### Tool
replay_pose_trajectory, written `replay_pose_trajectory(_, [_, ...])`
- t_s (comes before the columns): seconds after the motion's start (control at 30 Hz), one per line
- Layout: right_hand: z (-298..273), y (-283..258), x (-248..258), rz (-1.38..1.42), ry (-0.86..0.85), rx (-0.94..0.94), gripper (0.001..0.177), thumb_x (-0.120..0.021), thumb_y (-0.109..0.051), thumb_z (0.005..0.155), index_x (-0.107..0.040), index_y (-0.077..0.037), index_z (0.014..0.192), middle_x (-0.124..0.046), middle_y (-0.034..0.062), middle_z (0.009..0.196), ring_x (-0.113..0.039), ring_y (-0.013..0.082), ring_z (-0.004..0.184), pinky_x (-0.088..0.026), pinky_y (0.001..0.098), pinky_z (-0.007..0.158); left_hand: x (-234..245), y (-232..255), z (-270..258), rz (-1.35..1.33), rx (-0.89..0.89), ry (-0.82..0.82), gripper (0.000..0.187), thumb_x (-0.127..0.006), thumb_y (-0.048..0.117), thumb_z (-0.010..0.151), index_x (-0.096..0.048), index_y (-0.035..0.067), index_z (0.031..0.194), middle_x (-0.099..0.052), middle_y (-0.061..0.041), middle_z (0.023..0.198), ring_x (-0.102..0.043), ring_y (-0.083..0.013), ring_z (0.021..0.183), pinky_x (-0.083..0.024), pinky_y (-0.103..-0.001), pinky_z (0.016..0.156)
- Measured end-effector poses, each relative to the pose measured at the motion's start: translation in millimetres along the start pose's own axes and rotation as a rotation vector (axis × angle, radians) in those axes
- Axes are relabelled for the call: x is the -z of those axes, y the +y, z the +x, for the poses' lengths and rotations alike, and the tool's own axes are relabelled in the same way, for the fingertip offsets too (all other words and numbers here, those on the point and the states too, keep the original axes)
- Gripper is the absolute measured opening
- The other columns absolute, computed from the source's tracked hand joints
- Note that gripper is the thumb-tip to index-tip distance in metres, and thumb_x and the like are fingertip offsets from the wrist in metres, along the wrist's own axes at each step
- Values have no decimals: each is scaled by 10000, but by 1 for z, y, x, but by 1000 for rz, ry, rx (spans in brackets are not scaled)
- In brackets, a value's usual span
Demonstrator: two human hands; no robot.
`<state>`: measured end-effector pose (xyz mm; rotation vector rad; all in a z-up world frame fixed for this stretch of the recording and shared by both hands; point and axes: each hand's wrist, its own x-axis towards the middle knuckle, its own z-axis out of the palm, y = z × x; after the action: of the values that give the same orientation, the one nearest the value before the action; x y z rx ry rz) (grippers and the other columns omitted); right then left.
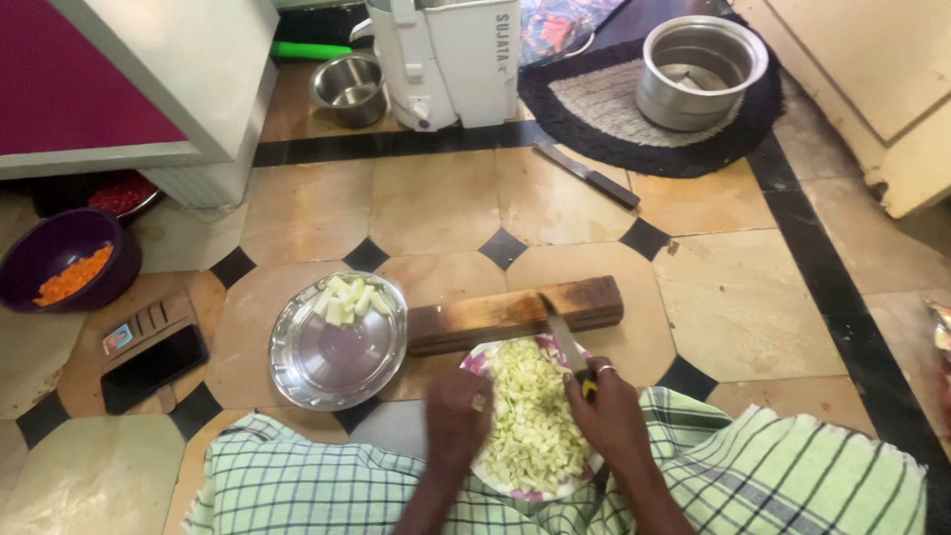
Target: The person chops a vegetable into small pieces using a knife on a wooden block and places them onto a plate.
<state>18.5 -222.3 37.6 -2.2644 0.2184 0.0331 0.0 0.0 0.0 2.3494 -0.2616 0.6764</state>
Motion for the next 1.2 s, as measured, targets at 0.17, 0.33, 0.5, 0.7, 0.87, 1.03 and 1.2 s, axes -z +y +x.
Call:
replay_pose_trajectory(0.17, [1,-11,1,0,-29,-107,491,-735,-338,857,-603,-3,1191,-774,206,943,-774,361,820,-579,445,755,56,-123,38,275,367,106,149,-667,128,840,-715,8,915,-684,-193,939,-645,-366,927,-506,-495,856])
replay_pose_trajectory(0.33, [4,0,-8,-63,-27,-84,517,-740,-345,855,-582,-17,1223,-756,229,989,-748,406,885,-560,474,779,75,-194,63,445,408,80,377,-711,191,821,-696,-55,1107,-661,-235,1075,-603,-408,1058,-470,-521,962])
replay_pose_trajectory(0.5, [6,8,-14,-65,-52,-80,524,-724,-346,865,-565,-25,1247,-760,247,997,-756,412,937,-572,471,808,65,-222,66,467,482,46,282,-686,202,907,-734,12,1110,-712,-207,1064,-653,-420,1019,-506,-496,922])
replay_pose_trajectory(0.7, [9,11,-16,-36,16,24,530,-741,-314,857,-558,7,1237,-736,281,982,-726,447,937,-563,486,781,67,-242,49,-498,842,138,274,-694,168,926,-749,-17,1121,-779,-120,970,-711,-219,837,-557,-350,748])
replay_pose_trajectory(0.87, [6,7,-15,12,-4,-43,508,-728,-292,867,-540,-13,1247,-747,263,957,-745,427,911,-568,485,783,61,-202,52,-556,799,8,259,-708,149,919,-731,-30,1105,-791,-131,948,-744,-185,828,-563,-324,738])
replay_pose_trajectory(1.03, [3,12,-12,80,54,-80,459,-718,-241,874,-521,-7,1217,-749,251,956,-745,425,915,-567,485,784,33,-118,74,-460,754,-146,283,-722,149,890,-741,14,1138,-794,-107,981,-706,-209,780,-555,-326,701])
replay_pose_trajectory(1.2, [4,15,-12,134,125,18,289,-640,-202,944,-564,6,1130,-740,245,947,-714,460,920,-546,508,764,1,-35,87,120,-130,-35,130,-756,119,819,-776,83,942,-763,-91,1020,-705,-304,971,-521,-443,869])
